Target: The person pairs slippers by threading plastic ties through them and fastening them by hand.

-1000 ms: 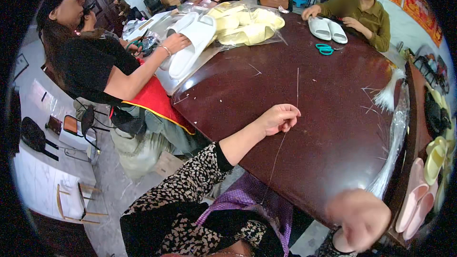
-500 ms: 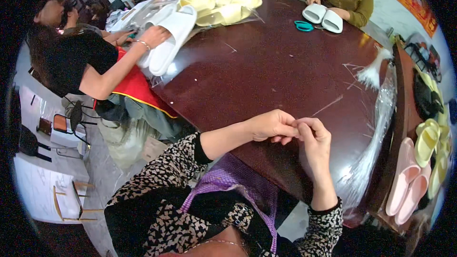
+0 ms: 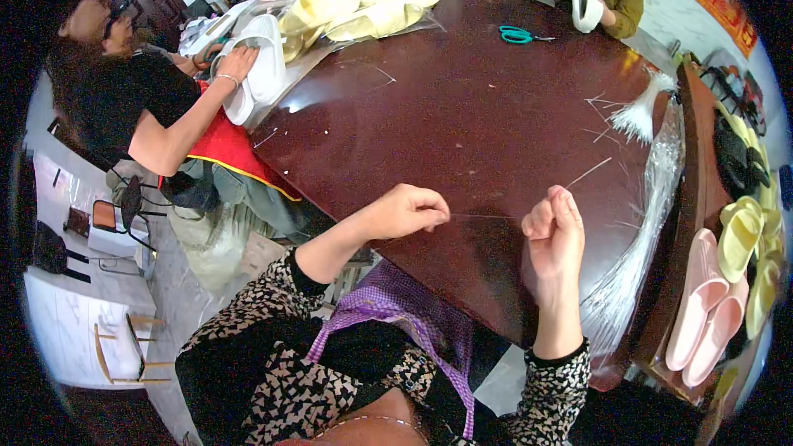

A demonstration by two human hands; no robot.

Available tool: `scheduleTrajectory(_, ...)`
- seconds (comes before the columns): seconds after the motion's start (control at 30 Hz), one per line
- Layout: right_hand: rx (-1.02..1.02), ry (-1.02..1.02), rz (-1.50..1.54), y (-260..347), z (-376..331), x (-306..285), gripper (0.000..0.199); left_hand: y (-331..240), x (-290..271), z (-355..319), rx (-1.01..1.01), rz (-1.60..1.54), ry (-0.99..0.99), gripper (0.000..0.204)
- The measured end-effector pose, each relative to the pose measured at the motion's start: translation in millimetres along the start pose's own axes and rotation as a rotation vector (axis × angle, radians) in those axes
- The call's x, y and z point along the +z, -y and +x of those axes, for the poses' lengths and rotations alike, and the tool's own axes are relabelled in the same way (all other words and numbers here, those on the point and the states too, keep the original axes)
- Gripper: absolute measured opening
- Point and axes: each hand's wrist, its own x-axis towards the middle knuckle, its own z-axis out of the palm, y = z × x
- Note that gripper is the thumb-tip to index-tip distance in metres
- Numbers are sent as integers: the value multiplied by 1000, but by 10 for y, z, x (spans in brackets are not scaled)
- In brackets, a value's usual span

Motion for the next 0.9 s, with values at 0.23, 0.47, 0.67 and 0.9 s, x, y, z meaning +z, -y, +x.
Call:
scheduleTrajectory(0.23,57,-24,72,-60,59,-119,15,65,-268,-358,141,359,-328,14)
scheduleTrajectory(0.47,20,-60,118,-62,103,-213,15,131,-372,-508,118,476,-374,13)
scheduleTrajectory(0.67,-6,-58,132,-56,122,-230,15,120,-391,-636,104,510,-328,13)
scheduleTrajectory(0.9,-40,-57,109,-22,137,-259,14,-57,-411,-828,81,396,-195,14)
